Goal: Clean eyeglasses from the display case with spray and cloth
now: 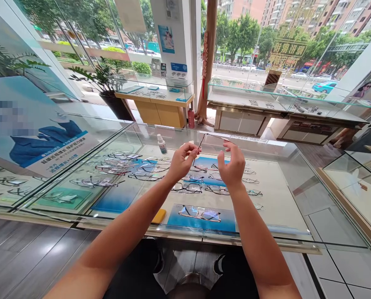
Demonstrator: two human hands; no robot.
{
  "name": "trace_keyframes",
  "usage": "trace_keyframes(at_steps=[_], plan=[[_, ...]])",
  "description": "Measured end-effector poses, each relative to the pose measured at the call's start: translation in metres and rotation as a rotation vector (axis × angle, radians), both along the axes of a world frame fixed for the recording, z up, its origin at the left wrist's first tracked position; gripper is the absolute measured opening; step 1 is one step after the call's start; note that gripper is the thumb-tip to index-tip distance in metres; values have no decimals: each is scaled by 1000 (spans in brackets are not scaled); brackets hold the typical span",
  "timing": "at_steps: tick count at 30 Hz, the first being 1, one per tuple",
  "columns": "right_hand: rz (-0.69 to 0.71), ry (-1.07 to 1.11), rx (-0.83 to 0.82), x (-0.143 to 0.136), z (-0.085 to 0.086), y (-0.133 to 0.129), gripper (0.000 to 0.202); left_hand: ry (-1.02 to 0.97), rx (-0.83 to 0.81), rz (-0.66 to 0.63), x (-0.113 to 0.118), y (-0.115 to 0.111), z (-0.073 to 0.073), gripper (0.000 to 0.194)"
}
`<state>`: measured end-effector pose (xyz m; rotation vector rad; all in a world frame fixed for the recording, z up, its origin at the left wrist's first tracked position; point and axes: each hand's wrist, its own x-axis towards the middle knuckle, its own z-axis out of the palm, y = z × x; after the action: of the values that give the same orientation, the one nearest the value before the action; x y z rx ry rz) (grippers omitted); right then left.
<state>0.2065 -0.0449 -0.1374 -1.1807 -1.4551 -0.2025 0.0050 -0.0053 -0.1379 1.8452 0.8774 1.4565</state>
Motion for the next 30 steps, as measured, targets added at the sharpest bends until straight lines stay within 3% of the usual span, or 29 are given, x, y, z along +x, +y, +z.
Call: trace_keyframes(at_steps=[8, 19, 22, 30], plan=[[17, 33, -15, 6, 5, 0, 22, 27, -42, -49, -1, 1, 0, 26], [334, 31, -287, -20, -5, -3, 30, -172, -155, -156, 6, 3, -6, 35], [362, 24, -284, -24, -8, -2, 31, -184, -155, -184, 7, 3, -7, 32], [411, 164, -320, -27, -10, -2, 27, -283, -360, -333, 4, 1, -4, 29]])
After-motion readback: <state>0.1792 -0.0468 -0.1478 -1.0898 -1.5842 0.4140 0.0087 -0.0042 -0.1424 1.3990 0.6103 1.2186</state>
